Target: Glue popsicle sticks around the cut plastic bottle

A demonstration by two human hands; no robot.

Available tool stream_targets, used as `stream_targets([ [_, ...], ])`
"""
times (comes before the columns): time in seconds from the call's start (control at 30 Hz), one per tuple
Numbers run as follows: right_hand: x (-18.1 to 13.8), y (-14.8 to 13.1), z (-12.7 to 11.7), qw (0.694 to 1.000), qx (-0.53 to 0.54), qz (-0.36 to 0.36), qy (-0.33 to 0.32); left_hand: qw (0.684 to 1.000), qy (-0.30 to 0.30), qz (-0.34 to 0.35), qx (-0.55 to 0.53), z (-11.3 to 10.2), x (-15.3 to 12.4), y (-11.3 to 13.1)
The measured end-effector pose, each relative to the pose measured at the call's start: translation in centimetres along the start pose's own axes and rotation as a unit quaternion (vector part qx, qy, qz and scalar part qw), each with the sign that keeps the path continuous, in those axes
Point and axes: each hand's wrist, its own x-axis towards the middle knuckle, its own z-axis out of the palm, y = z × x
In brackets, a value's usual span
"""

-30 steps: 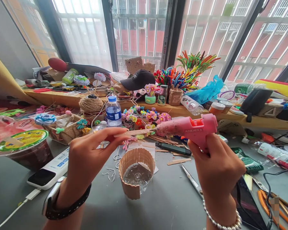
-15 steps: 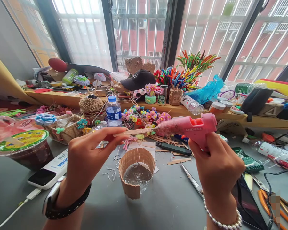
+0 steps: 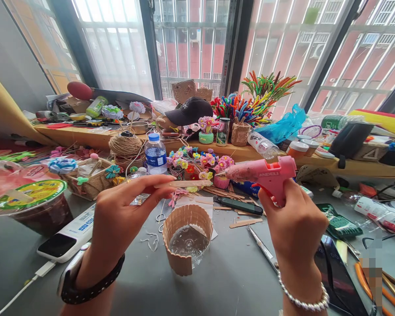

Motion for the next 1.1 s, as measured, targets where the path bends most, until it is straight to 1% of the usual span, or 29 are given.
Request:
stream_targets([
  [0.07, -0.1, 0.1, 0.1, 1.0, -0.005, 0.023, -0.01, 1.0, -0.022, -0.007, -0.012, 0.1, 0.1, -0.1],
  [0.13, 0.0, 0.1, 0.1, 0.999, -0.005, 0.037, 0.0, 0.998, -0.047, -0.013, -0.03, 0.2, 0.1, -0.2],
  [0.27, 0.1, 0.1, 0.0, 0.999, -0.01, 0.043, 0.007, 0.994, -0.092, -0.023, -0.056, 0.4, 0.0, -0.3],
  [0.37, 0.2, 0.0, -0.2, 0.998, -0.011, 0.063, 0.002, 0.991, -0.108, -0.039, -0.065, 0.4, 0.0, -0.2],
  [0.47, 0.2, -0.1, -0.5, 0.997, -0.006, 0.081, 0.005, 0.992, -0.103, -0.049, -0.052, 0.3, -0.1, -0.3],
  [0.53, 0.3, -0.1, -0.7, 0.996, -0.008, 0.093, 0.004, 0.994, -0.092, -0.041, -0.04, 0.3, -0.1, -0.4],
  [0.63, 0.3, -0.3, -0.9, 0.994, -0.004, 0.103, 0.024, 0.996, -0.077, -0.023, -0.039, 0.3, -0.2, -0.6],
  [0.73, 0.4, -0.5, -1.0, 0.994, 0.008, 0.105, 0.038, 0.996, -0.07, -0.023, -0.046, 0.3, -0.2, -0.6],
  [0.9, 0.5, -0.8, -1.4, 0.993, 0.022, 0.11, 0.023, 0.997, -0.051, -0.018, -0.046, 0.2, -0.1, -0.4],
  [1.0, 0.7, -1.0, -1.5, 0.995, 0.018, 0.098, 0.017, 0.997, -0.056, -0.03, -0.035, 0.1, 0.0, -0.3],
  [1.1, 0.8, -1.1, -1.5, 0.996, 0.018, 0.085, 0.014, 0.995, -0.08, -0.048, -0.035, 0.2, 0.0, -0.3],
])
